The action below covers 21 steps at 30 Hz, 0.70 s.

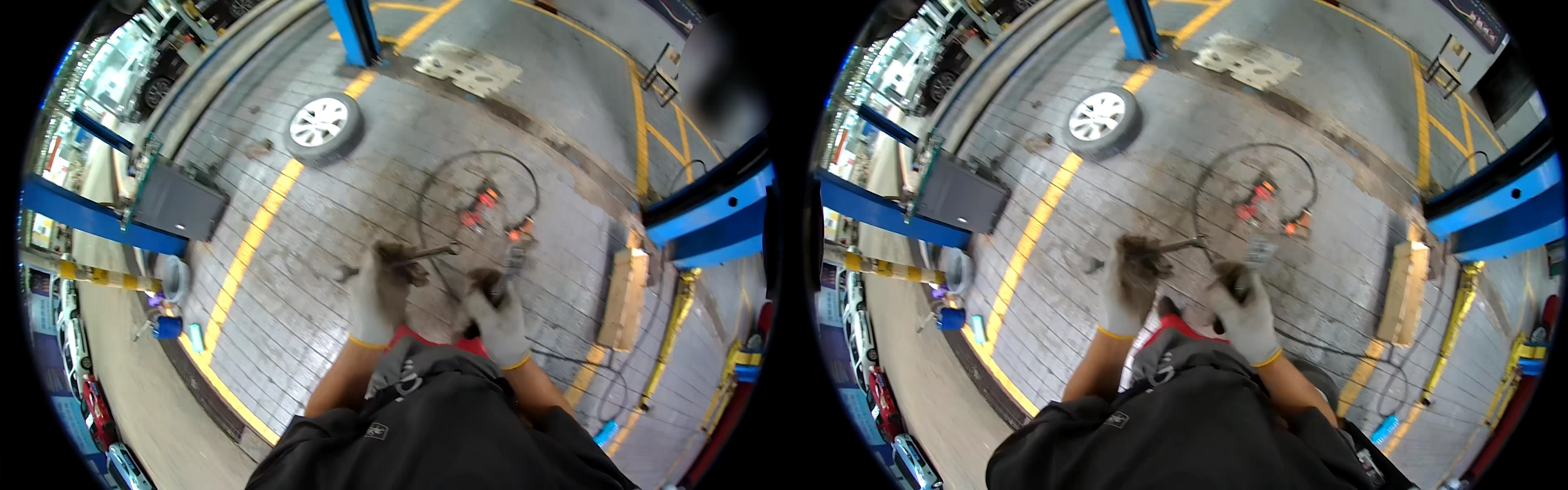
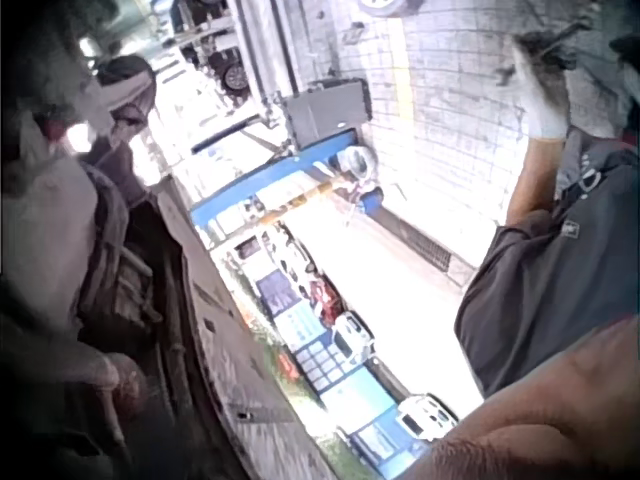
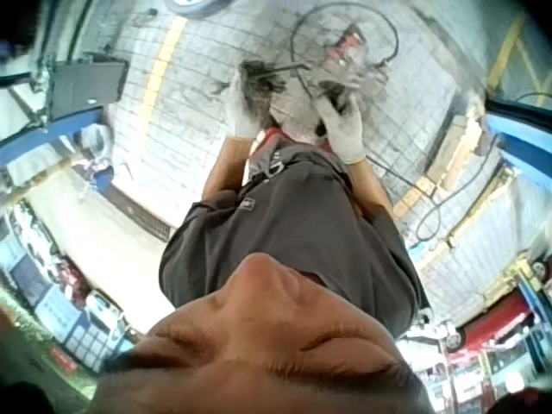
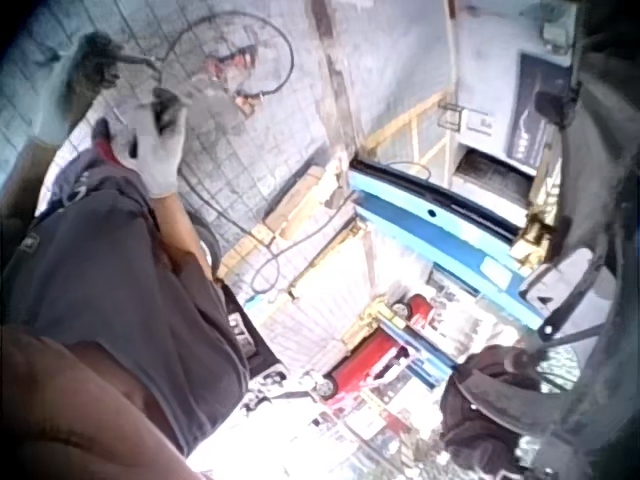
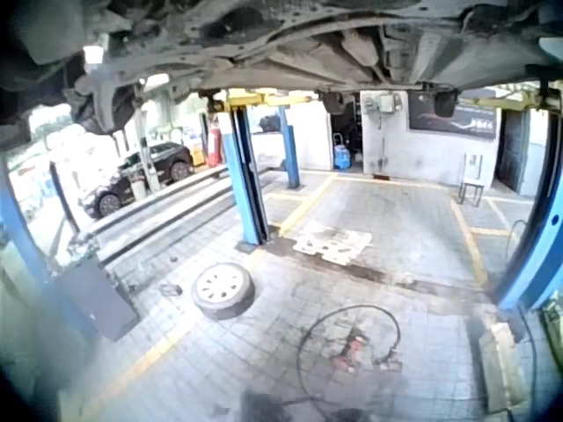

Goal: The person selects a socket and ratchet from a tool cart and proceeds to work underneath a raised vehicle. They use the ratchet to loosen and remove bolts from the car's undercarriage, specifically targeting the suspension or exhaust components. The person then uses a wrench to further adjust parts before removing a bolt and placing it in a cardboard box.

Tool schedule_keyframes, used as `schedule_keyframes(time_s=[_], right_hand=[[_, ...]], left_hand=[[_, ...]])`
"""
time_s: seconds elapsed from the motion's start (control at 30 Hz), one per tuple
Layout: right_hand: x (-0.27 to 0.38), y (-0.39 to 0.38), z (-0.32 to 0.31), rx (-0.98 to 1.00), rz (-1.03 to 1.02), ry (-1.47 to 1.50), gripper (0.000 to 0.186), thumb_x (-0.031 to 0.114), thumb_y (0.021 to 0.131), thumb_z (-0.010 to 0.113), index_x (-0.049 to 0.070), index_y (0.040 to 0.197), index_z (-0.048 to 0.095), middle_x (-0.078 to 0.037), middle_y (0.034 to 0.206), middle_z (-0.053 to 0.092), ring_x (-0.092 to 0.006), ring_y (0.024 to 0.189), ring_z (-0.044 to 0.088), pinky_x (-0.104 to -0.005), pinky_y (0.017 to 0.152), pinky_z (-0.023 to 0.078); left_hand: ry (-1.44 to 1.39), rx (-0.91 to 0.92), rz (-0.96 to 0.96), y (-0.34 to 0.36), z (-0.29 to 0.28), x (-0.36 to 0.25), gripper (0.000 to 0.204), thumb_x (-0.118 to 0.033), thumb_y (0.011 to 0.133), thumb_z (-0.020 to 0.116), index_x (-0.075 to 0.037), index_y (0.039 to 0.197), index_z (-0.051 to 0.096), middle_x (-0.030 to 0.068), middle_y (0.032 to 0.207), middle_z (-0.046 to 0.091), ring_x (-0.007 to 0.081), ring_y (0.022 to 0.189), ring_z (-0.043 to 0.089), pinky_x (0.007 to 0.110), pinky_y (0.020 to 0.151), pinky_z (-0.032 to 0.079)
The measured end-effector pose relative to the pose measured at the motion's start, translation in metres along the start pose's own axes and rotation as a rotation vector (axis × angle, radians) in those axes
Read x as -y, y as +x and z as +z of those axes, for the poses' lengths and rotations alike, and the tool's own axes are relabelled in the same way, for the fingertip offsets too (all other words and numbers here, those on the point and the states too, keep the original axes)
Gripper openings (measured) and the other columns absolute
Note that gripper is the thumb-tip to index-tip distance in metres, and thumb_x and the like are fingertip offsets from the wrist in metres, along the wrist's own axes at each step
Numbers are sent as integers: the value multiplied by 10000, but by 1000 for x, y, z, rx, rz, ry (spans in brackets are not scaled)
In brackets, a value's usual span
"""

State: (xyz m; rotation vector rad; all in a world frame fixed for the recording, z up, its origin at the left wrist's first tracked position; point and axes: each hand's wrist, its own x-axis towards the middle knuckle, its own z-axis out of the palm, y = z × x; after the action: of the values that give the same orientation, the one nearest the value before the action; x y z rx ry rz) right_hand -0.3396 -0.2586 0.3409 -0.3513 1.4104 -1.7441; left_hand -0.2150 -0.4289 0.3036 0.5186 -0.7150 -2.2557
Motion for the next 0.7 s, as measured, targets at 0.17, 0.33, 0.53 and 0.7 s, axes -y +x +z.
schedule_keyframes(time_s=[0.17,0.33,0.53,0.7], right_hand=[[7,56,113,36,194,456,310,280,1088,611,59,1306,618,2,689,516,-88,502,456,-269,442,358],[-14,94,211,194,236,401,180,235,1075,636,61,1115,654,-25,716,589,-111,509,484,-311,456,395],[0,149,271,298,139,234,191,227,1064,659,37,1087,662,-31,736,606,-91,524,508,-293,460,431],[43,192,323,508,-22,-53,237,234,1070,636,6,1132,622,-16,723,586,-77,511,532,-269,451,452]], left_hand=[[283,221,53,-11,-36,-112,567,-484,1113,462,12,1381,530,249,1383,620,376,1066,687,522,890,564],[184,344,111,-17,-112,-190,573,-443,1080,564,-79,1517,496,218,1598,479,432,1287,613,542,1008,544],[93,402,110,-13,-165,-285,790,-507,1012,645,59,1532,463,262,1572,496,367,1238,663,445,935,592],[1041,69,-88,26,-102,-338,457,-169,1099,566,82,1476,513,135,1204,731,144,844,708,271,689,572]])
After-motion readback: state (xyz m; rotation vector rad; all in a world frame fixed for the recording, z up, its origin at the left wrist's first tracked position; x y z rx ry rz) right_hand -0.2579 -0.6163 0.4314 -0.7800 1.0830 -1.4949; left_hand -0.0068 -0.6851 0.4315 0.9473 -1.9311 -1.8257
